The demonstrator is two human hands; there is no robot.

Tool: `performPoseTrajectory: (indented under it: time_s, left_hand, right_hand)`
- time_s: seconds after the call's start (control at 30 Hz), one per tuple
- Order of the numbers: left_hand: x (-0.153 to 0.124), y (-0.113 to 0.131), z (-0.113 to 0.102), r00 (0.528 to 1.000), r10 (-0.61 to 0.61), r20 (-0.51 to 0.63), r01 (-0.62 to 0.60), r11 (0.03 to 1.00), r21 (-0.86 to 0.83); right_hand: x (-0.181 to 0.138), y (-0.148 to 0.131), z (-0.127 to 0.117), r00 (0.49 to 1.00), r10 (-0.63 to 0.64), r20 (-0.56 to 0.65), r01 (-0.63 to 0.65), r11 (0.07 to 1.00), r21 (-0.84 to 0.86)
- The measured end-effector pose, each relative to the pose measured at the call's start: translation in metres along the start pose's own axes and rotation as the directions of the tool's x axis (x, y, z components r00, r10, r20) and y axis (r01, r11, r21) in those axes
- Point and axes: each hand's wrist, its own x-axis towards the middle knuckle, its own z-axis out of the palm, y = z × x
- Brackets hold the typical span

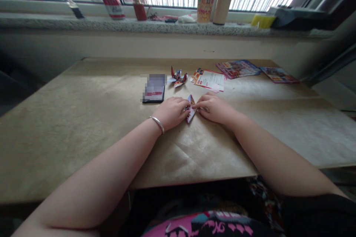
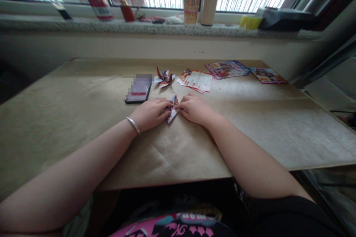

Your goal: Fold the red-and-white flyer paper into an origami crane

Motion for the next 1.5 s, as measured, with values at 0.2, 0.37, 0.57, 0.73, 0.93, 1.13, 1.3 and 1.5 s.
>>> performPoseTrajectory:
  time_s: [0.2, 0.37, 0.57, 0.73, 0.93, 1.13, 1.3, 1.5]
  left_hand:
    - [-0.001, -0.003, 0.001, 1.000, 0.003, 0.006, -0.003, 1.000, -0.017]
    - [-0.002, -0.003, 0.001, 1.000, 0.018, 0.025, -0.018, 1.000, -0.025]
    - [-0.001, 0.002, -0.001, 0.999, -0.027, 0.039, 0.028, 0.999, -0.040]
    - [-0.002, -0.004, 0.005, 0.999, 0.043, 0.010, -0.043, 0.999, 0.017]
    - [0.000, -0.006, 0.003, 0.989, 0.098, -0.107, -0.088, 0.992, 0.093]
    - [0.004, -0.001, -0.001, 0.991, 0.128, -0.031, -0.120, 0.975, 0.188]
    - [0.005, 0.001, -0.002, 0.993, 0.112, 0.020, -0.114, 0.969, 0.219]
    - [0.003, 0.005, -0.005, 0.998, 0.048, 0.037, -0.055, 0.972, 0.230]
  right_hand:
    - [0.001, 0.001, 0.002, 0.999, -0.004, -0.052, 0.002, 1.000, -0.028]
    - [0.001, 0.009, 0.004, 0.997, -0.055, -0.058, 0.053, 0.998, -0.035]
    - [0.002, 0.009, 0.003, 0.998, -0.050, -0.037, 0.046, 0.995, -0.085]
    - [0.002, 0.004, -0.001, 0.996, -0.090, -0.013, 0.087, 0.984, -0.158]
    - [0.002, 0.002, -0.002, 0.996, -0.087, -0.022, 0.082, 0.983, -0.163]
    - [0.004, -0.002, -0.003, 0.999, -0.032, 0.022, 0.036, 0.978, -0.206]
    - [0.004, -0.008, -0.005, 0.999, 0.019, 0.041, -0.010, 0.974, -0.226]
    - [0.003, -0.007, -0.004, 0.998, -0.042, 0.047, 0.052, 0.965, -0.258]
